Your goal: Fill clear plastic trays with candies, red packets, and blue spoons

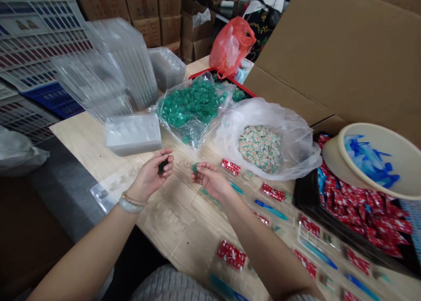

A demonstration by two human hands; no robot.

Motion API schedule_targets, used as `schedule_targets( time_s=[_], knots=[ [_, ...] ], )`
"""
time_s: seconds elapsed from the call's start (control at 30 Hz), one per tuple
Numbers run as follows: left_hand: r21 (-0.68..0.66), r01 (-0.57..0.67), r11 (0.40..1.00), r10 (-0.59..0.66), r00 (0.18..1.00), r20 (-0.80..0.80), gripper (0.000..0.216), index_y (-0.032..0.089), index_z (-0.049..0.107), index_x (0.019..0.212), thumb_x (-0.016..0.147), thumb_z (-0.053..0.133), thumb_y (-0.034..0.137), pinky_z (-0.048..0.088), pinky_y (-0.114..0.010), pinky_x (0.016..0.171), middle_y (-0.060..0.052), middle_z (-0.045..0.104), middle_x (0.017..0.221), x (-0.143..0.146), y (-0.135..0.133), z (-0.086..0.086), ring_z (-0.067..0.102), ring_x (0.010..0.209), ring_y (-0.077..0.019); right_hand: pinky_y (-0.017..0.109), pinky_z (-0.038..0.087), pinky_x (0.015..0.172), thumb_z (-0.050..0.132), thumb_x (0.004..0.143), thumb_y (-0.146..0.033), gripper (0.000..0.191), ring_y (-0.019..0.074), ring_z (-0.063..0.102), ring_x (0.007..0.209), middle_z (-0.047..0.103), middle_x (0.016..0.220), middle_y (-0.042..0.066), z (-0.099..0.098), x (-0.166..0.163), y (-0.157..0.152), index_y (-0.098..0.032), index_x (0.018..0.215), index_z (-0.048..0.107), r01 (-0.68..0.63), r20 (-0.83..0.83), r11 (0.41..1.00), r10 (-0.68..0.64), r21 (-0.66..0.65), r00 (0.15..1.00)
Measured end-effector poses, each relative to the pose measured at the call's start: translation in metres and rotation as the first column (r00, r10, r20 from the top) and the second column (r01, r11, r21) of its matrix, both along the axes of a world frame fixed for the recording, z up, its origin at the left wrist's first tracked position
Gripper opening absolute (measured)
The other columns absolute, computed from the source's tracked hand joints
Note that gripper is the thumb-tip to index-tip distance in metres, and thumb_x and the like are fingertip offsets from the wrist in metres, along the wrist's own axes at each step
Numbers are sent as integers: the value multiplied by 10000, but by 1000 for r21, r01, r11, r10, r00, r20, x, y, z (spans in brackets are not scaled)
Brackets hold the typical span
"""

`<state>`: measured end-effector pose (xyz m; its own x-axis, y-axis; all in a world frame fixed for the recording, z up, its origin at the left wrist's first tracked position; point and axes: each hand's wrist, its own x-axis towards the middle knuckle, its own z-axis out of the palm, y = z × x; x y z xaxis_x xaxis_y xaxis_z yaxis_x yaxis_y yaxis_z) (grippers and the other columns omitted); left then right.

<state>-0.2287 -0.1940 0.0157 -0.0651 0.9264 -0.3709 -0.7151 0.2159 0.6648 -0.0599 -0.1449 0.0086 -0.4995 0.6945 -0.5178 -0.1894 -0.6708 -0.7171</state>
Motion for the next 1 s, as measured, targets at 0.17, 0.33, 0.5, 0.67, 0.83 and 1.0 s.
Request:
schedule_targets(
  time_s=[0.17,0.33,0.5,0.67,0.83,1.0],
  knots=[
    [-69,162,984,-174,840,-514,219,134,599,811,636,624,261,230,-172,393,24,523,592,20,0,-9,335,432,-35,270,470,571,719,585,-286,244,116,591,531,614,579,-16,2,-7,-7,-159,676,532,13,52,993,-19,116,998],
    [-37,278,960,-255,812,-525,251,122,609,830,654,580,299,237,-192,411,6,563,624,27,1,-13,334,429,-43,226,438,471,697,598,-343,294,81,530,449,582,579,-49,4,-11,-10,-177,790,548,33,126,948,-77,316,989],
    [-53,269,962,-246,758,-604,134,130,596,708,671,515,229,260,-197,433,21,530,579,32,0,-10,345,445,-56,173,323,374,656,623,-391,257,46,405,391,485,473,-63,-2,-15,-9,-164,662,541,28,206,897,-132,441,970],
    [20,152,988,-87,662,-744,164,147,559,650,736,467,251,337,-201,531,21,504,579,43,-4,-8,429,552,-91,175,277,379,625,651,-415,268,44,351,395,424,449,-74,-3,-16,-15,-172,636,511,70,244,850,-227,522,943],
    [116,94,989,45,556,-830,224,158,547,703,814,391,275,385,-227,647,-12,554,686,44,-10,-11,509,685,-125,219,415,534,619,678,-358,221,79,490,558,543,644,-32,3,-13,-27,-190,811,562,41,175,857,-152,514,973],
    [186,142,972,72,575,-815,189,176,525,960,786,457,202,411,-244,724,-33,587,855,44,-18,-7,538,783,-135,232,426,559,676,617,-328,232,78,505,560,564,670,-29,4,-11,-33,-185,761,564,171,60,925,-203,340,977]
  ],
)
